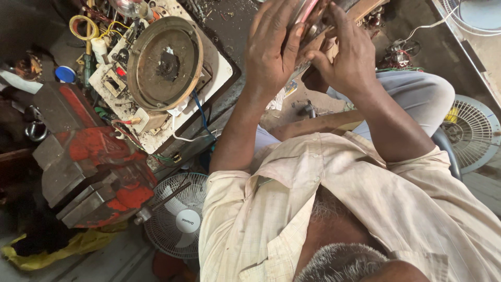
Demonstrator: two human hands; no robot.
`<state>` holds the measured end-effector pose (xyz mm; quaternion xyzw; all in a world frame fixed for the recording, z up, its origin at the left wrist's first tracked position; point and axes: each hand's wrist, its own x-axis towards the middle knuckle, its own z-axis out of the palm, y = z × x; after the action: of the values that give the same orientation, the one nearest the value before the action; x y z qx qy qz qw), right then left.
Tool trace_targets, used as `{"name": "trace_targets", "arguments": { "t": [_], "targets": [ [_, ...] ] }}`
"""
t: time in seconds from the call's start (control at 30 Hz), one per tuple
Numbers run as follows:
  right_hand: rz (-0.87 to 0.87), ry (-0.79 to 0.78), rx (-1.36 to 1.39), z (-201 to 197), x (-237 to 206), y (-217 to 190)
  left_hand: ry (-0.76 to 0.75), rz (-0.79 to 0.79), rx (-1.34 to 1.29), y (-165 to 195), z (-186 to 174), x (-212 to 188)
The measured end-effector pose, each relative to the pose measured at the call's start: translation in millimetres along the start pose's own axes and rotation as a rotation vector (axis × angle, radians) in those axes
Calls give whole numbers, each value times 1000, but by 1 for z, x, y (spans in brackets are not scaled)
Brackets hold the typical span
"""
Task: The person repairs an electric fan motor at a cluttered workbench. They handle the motor base plate, fit the copper-wound stator into the housing, position the rotor, align the cover plate, and use a hammer to tap components into place while turning parts over by hand.
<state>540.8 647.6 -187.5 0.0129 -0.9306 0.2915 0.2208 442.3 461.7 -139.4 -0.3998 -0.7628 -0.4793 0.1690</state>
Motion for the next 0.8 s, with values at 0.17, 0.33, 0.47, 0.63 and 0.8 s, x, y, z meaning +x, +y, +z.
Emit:
{"name": "trace_targets", "arguments": {
  "t": [0.17, 0.33, 0.47, 0.63, 0.8],
  "targets": [
    [-62, 94, -54, 6, 1, -3, 7, 15, -5, 0, 1, 1],
    [5, 33, -8, 16, 2, -4, 26, 15, -32, 1, 1, 1],
    [20, 37, 19, 20, -2, -2, 26, 16, -16, 0, 1, 1],
    [-112, 99, -45, 16, 3, 7, 13, -2, -28, 2, 2, 2],
    [-178, 123, -109, 13, 6, 8, -9, 3, -4, 5, 2, 0]
  ]
}}
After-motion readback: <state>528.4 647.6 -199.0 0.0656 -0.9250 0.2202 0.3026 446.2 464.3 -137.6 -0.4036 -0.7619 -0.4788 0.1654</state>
